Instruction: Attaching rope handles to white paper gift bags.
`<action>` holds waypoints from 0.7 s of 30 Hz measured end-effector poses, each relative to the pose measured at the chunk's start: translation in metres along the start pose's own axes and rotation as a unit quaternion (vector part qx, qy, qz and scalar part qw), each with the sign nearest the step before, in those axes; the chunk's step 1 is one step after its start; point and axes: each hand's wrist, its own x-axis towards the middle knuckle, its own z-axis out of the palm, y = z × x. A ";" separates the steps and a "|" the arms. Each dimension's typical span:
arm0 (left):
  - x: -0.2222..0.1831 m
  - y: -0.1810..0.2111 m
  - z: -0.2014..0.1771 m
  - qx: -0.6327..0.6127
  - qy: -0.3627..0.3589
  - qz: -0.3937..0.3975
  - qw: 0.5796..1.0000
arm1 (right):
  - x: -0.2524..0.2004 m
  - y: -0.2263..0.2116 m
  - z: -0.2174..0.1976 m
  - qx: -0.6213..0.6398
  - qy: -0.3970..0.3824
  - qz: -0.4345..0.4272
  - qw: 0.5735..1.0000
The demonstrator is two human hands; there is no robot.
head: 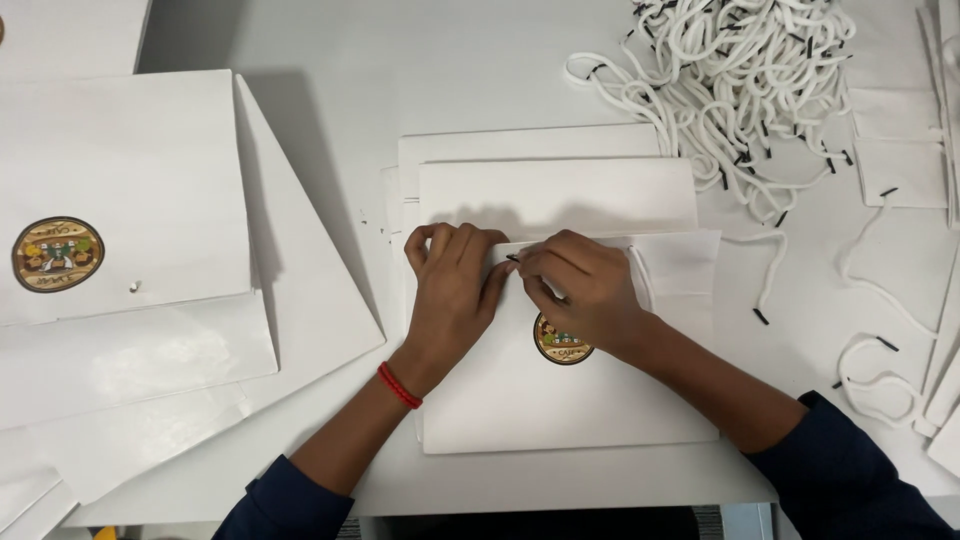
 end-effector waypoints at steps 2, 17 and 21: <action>-0.001 0.002 -0.001 -0.011 0.006 -0.002 1.000 | -0.004 0.000 0.001 -0.034 0.004 -0.041 0.999; -0.003 0.006 -0.010 -0.026 0.057 0.073 0.995 | 0.011 0.000 -0.011 -0.053 -0.057 0.054 0.995; -0.001 0.007 -0.012 -0.040 0.038 0.071 0.996 | 0.017 0.005 -0.023 0.043 -0.113 0.087 0.989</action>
